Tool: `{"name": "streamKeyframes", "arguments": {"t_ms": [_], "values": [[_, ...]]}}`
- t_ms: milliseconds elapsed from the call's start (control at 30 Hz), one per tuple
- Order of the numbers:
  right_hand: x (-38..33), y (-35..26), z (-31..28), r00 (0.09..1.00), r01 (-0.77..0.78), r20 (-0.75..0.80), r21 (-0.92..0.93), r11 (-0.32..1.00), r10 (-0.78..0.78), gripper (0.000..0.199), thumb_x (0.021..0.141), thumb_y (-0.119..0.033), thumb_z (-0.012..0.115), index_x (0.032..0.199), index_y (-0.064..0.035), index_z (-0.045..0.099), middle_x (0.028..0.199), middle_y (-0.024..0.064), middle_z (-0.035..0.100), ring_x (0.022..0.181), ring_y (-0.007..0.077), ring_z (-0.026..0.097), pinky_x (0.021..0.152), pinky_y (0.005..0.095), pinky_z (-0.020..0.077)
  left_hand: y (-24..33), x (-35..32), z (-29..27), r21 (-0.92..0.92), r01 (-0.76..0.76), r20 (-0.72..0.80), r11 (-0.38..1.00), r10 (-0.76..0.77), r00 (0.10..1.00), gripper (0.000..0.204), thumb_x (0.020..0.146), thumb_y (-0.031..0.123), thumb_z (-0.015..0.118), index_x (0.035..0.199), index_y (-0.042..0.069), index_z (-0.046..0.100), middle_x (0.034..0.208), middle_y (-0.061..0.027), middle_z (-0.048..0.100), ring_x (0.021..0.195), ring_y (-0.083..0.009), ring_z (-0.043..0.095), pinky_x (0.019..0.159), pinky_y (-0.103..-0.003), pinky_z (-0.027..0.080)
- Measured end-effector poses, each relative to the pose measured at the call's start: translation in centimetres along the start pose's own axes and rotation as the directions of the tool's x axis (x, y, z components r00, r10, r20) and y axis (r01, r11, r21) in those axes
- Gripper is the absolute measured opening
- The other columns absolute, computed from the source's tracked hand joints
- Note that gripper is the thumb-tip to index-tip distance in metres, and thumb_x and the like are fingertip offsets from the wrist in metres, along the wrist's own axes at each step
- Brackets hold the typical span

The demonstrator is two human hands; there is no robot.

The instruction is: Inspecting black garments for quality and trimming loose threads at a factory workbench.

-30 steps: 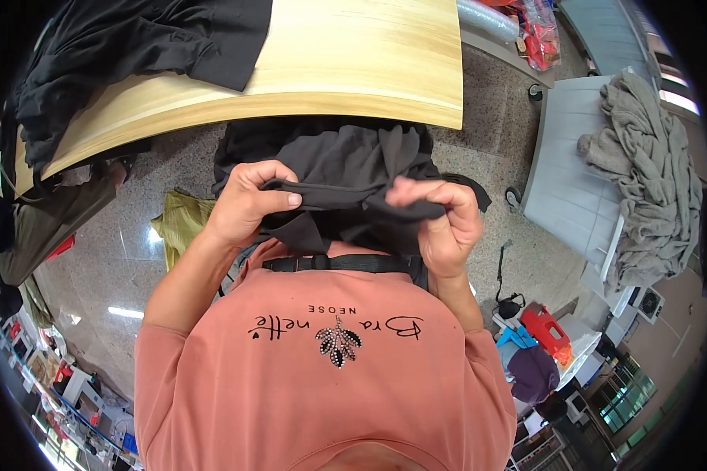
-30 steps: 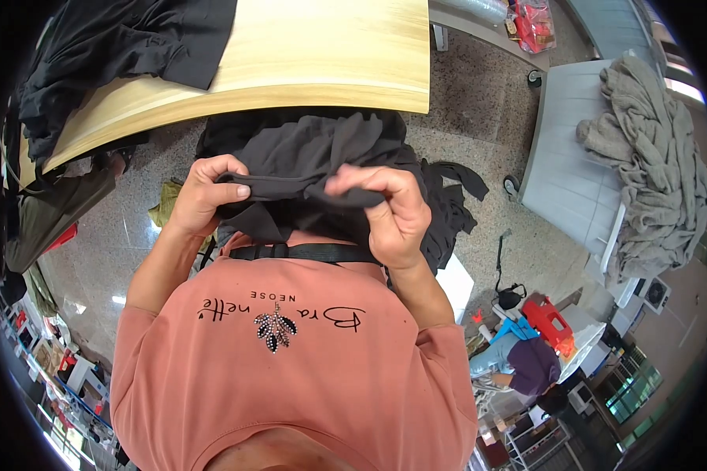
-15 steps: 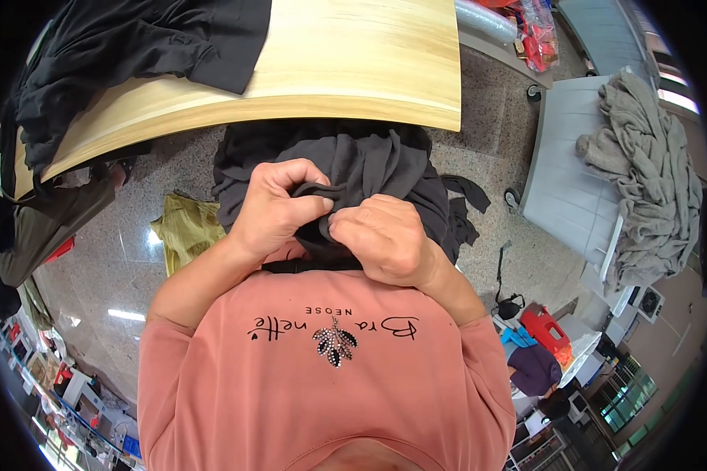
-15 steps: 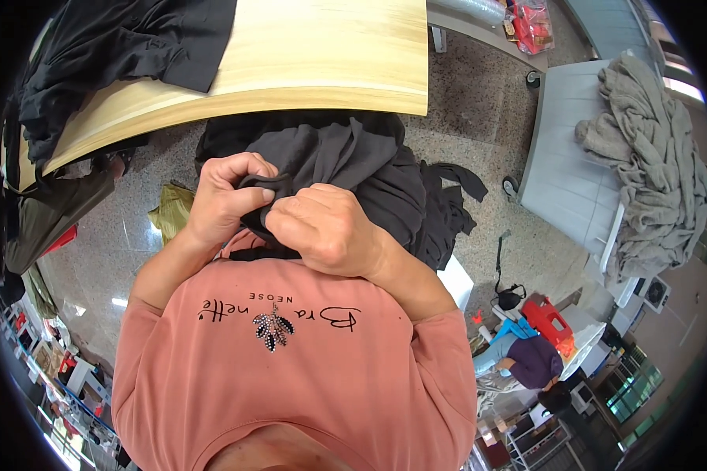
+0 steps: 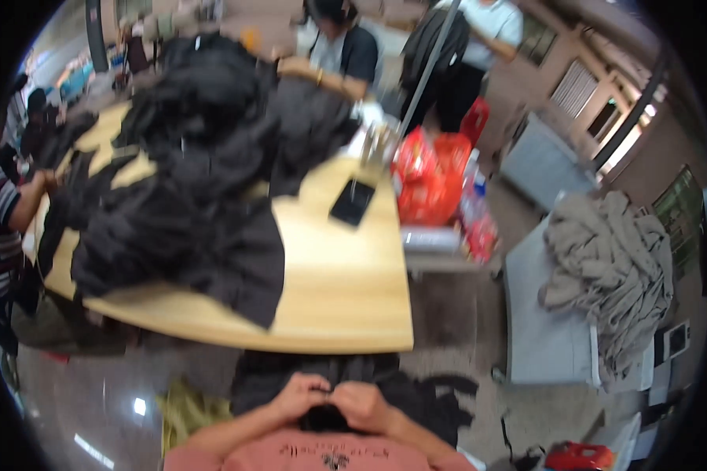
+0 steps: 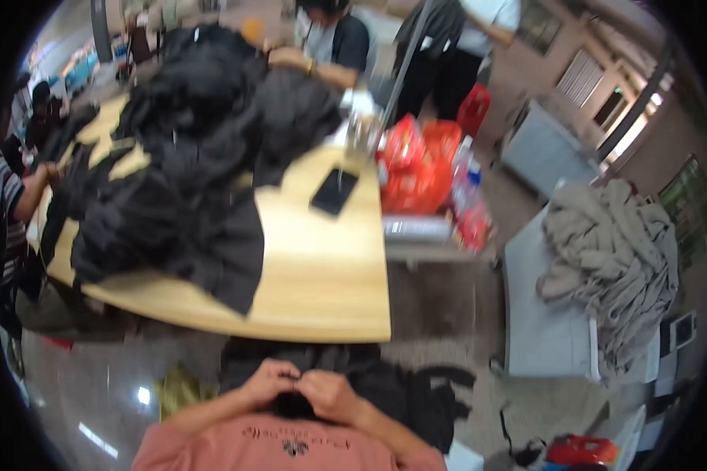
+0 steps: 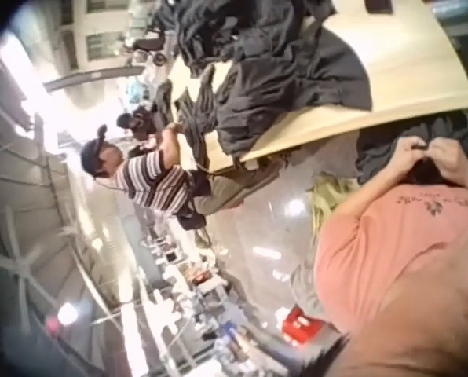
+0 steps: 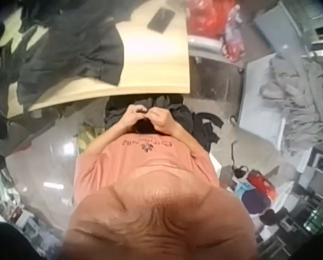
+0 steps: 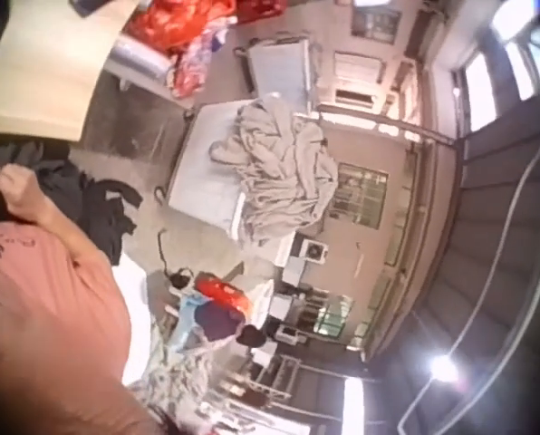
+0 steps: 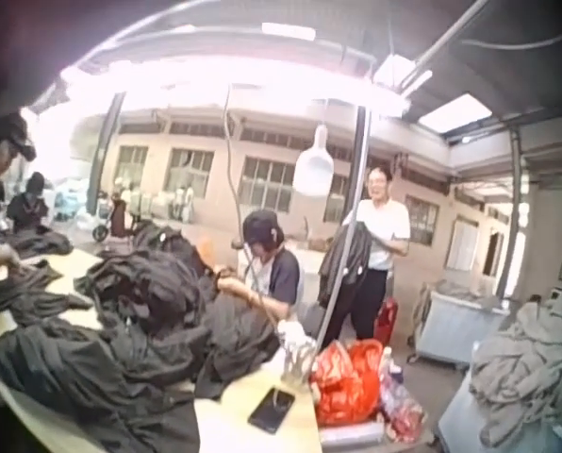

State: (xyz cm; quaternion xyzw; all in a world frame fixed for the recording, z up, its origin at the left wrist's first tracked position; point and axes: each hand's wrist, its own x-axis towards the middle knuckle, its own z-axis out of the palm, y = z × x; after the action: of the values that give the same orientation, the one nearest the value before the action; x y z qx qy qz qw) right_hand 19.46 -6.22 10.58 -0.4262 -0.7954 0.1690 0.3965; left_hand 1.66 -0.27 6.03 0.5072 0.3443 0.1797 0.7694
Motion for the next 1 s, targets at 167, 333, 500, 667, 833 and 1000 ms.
{"name": "streamKeyframes", "arguments": {"t_ms": [167, 333, 500, 667, 833, 1000], "values": [[-0.4, 1.0, 0.8, 1.0, -0.01, -0.023, -0.025, 1.0, 0.01, 0.016, 0.073, 0.002, 0.058, 0.088, -0.0008, 0.06, 0.082, 0.0123, 0.061, 0.072, 0.0296, 0.063, 0.061, 0.0347, 0.0514, -1.3, 0.7, -1.1, -0.206, 0.045, -0.04, 0.977, -0.054, 0.998, 0.009, 0.081, 0.001, 0.065, 0.089, -0.001, 0.068, 0.083, -0.0034, 0.068, 0.076, -0.0091, 0.062, 0.073, -0.022, 0.049], [-1.3, 1.7, 1.5, 1.0, 0.022, -0.008, -0.122, 0.992, -0.023, 0.022, 0.068, -0.013, 0.066, 0.088, -0.0042, 0.062, 0.083, 0.0123, 0.061, 0.075, 0.0299, 0.06, 0.062, 0.0386, 0.0489, 0.4, 0.3, -0.1, -0.042, -0.084, -0.116, 0.996, 0.079, 0.99, 0.01, 0.08, 0.006, 0.066, 0.086, -0.002, 0.068, 0.081, -0.0075, 0.067, 0.075, -0.0121, 0.059, 0.068, -0.026, 0.048], [-0.9, 2.3, 3.5, 0.974, 0.057, -0.204, -0.198, 0.979, -0.098, 0.01, 0.062, -0.005, 0.056, 0.069, -0.0025, 0.049, 0.068, 0.0141, 0.048, 0.061, 0.033, 0.051, 0.052, 0.0426, 0.0414, 1.9, 0.3, 0.7, 0.02, -0.139, -0.199, 0.99, 0.14, 0.97, 0.012, 0.078, 0.008, 0.07, 0.085, -0.001, 0.069, 0.079, -0.0055, 0.066, 0.075, -0.0118, 0.059, 0.069, -0.026, 0.049], [-1.1, 2.6, 4.3, 0.983, -0.003, -0.183, 0.05, 0.999, 0.012, 0.005, 0.074, -0.005, 0.05, 0.077, -0.0007, 0.052, 0.072, 0.0158, 0.049, 0.062, 0.0356, 0.05, 0.051, 0.0423, 0.0395, -0.8, 0.4, -0.4, 0.001, -0.115, -0.175, 0.993, 0.114, 0.978, 0.008, 0.08, 0.008, 0.068, 0.087, 0.002, 0.07, 0.078, -0.006, 0.066, 0.073, -0.0121, 0.059, 0.067, -0.026, 0.05], [-1.7, 2.3, 3.6, 0.979, -0.201, -0.006, 0.094, 0.975, 0.202, 0.009, 0.078, -0.002, 0.056, 0.086, -0.0043, 0.058, 0.083, 0.0114, 0.056, 0.073, 0.032, 0.058, 0.06, 0.0379, 0.0465, -3.9, 1.0, -1.2, -0.141, -0.046, -0.174, 0.989, 0.021, 0.985, 0.009, 0.081, 0.001, 0.068, 0.09, 0.0, 0.068, 0.084, -0.0012, 0.067, 0.076, -0.0056, 0.059, 0.072, -0.021, 0.047], [-1.2, 3.0, 3.0, 0.964, -0.266, 0.058, 0.158, 0.951, 0.26, 0.011, 0.081, -0.004, 0.061, 0.092, -0.0069, 0.062, 0.096, 0.0107, 0.059, 0.086, 0.0304, 0.062, 0.07, 0.0354, 0.0508, -4.2, 1.0, -0.9, -0.147, -0.065, -0.142, 0.987, 0.044, 0.989, 0.008, 0.082, 0.003, 0.068, 0.09, 0.0, 0.067, 0.084, -0.0005, 0.065, 0.076, -0.0052, 0.057, 0.07, -0.02, 0.046]]}}
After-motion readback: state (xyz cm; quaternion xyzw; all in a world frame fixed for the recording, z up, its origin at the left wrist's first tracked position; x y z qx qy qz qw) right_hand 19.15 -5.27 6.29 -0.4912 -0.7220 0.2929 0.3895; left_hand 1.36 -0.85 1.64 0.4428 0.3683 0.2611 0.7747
